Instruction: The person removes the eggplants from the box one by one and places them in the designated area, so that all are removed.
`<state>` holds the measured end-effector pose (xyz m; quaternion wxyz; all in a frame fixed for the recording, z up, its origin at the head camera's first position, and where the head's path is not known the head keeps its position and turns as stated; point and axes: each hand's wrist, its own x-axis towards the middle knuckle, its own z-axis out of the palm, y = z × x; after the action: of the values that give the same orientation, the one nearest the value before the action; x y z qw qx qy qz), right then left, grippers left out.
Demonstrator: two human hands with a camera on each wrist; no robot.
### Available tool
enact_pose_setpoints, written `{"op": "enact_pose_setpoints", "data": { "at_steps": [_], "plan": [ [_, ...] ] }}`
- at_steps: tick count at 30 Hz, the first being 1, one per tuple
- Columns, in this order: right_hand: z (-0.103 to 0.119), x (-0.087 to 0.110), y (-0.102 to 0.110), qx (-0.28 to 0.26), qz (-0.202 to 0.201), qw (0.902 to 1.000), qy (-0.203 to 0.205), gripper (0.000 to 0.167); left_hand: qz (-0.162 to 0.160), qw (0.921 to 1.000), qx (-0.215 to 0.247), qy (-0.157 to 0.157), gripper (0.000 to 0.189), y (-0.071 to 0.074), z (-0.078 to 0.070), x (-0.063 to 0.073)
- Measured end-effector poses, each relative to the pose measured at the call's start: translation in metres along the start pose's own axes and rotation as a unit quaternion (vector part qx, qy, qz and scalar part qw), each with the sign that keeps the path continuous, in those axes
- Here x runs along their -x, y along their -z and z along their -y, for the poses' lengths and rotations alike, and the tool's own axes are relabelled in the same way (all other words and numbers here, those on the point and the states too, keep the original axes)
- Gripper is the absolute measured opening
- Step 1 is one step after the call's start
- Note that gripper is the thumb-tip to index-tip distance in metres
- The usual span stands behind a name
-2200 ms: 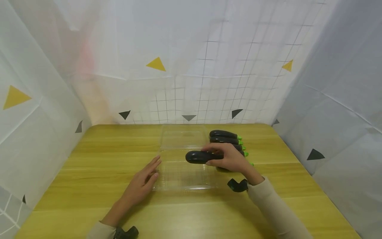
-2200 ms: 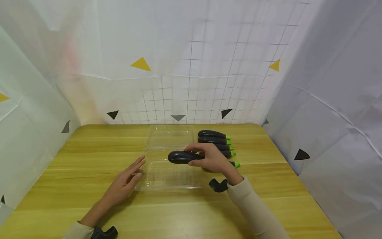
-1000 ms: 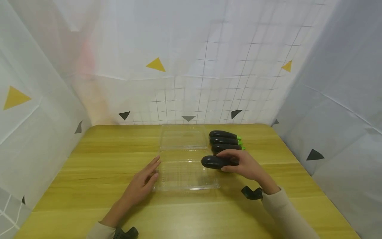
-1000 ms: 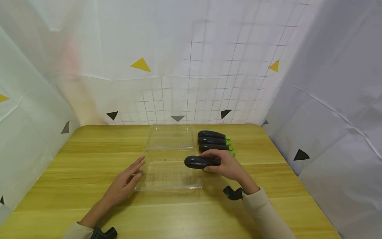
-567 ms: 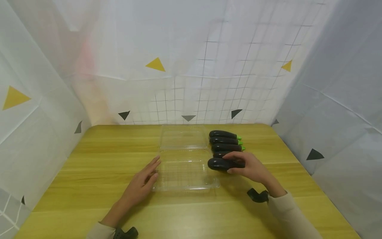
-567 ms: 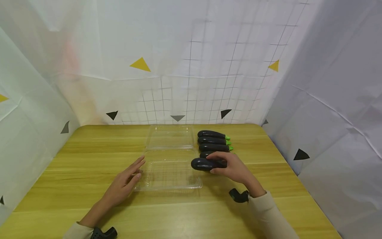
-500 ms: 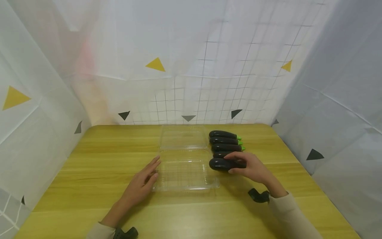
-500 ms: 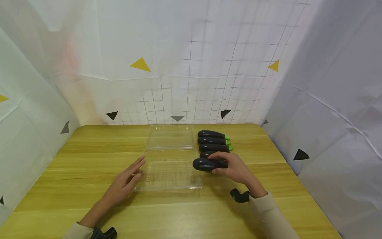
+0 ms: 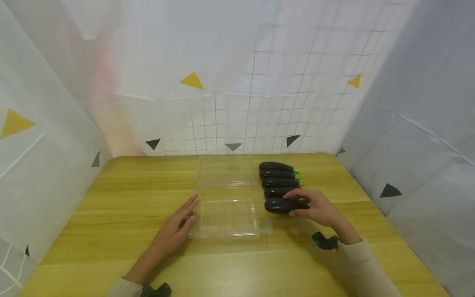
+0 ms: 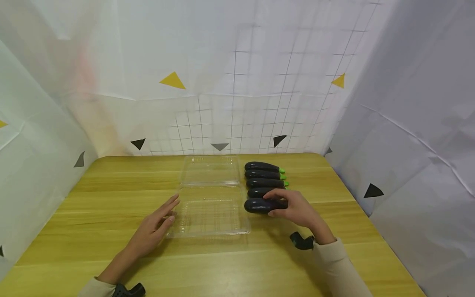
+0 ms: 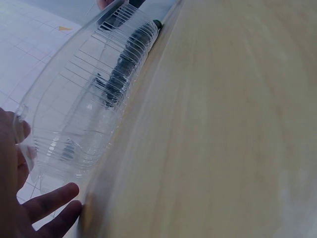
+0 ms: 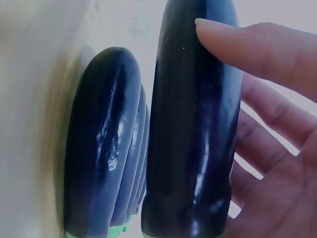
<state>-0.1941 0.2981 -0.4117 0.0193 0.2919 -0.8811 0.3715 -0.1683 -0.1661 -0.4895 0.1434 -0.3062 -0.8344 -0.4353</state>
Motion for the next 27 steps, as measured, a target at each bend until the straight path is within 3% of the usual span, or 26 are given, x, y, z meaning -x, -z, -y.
{"op": "enact_pose_setpoints", "data": {
  "at_steps": [10,27],
  "plan": [
    [-0.004,0.010,-0.001,-0.005,0.005,0.9998,-0.019,0.040,0.000,1.0000,0.003,0.002,0.051,0.000,-0.002,0.000],
    [-0.016,0.018,-0.003,-0.021,-0.003,0.9996,-0.018,0.041,-0.001,1.0000,0.003,0.003,0.050,0.001,-0.002,0.000]
  ]
}}
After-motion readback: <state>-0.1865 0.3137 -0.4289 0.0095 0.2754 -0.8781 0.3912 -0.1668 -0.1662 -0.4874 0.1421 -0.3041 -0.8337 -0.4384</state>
